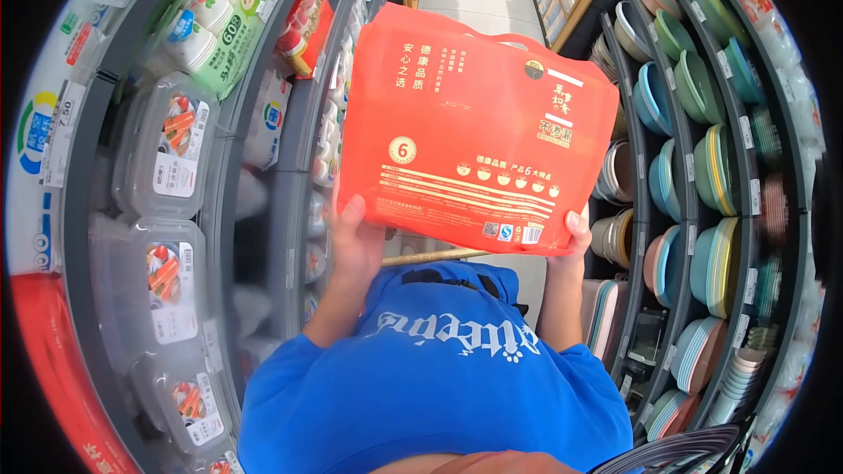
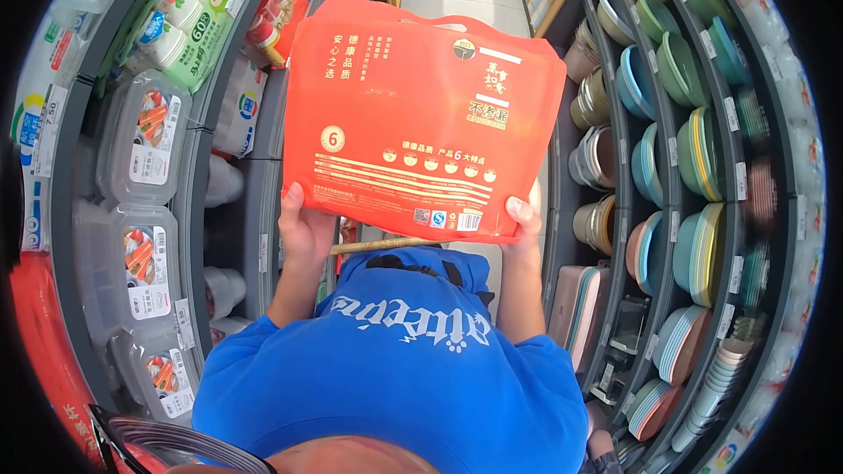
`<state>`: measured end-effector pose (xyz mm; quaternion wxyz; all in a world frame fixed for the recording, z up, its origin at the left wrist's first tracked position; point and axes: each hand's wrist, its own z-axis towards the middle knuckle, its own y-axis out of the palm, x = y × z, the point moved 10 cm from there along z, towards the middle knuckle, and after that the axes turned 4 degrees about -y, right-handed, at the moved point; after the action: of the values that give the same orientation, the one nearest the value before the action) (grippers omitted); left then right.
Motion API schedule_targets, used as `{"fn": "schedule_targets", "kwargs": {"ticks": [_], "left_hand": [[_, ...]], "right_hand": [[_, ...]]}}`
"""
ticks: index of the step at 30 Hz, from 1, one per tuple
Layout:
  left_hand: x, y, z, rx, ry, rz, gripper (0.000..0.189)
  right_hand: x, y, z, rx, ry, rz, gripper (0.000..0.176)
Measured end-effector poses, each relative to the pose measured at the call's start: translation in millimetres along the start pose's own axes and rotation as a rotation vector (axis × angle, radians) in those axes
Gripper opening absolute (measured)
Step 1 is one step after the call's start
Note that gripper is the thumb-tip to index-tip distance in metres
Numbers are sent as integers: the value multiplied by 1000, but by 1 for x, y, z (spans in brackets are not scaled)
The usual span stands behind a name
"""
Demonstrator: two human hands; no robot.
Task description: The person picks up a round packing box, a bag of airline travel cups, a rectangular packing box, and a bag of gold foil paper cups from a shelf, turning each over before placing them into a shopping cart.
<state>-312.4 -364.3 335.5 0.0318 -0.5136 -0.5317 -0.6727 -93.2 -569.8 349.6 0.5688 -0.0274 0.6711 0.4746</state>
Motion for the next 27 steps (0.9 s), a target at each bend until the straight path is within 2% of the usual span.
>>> {"fn": "schedule_targets", "kwargs": {"ticks": [22, 27], "left_hand": [[-4, -3, -1, 16, -31, -21, 55], [-3, -3, -1, 20, -19, -18, 57]], "right_hand": [[6, 1, -2, -36, -11, -8, 83], [6, 0, -2, 12, 8, 2, 83]]}}
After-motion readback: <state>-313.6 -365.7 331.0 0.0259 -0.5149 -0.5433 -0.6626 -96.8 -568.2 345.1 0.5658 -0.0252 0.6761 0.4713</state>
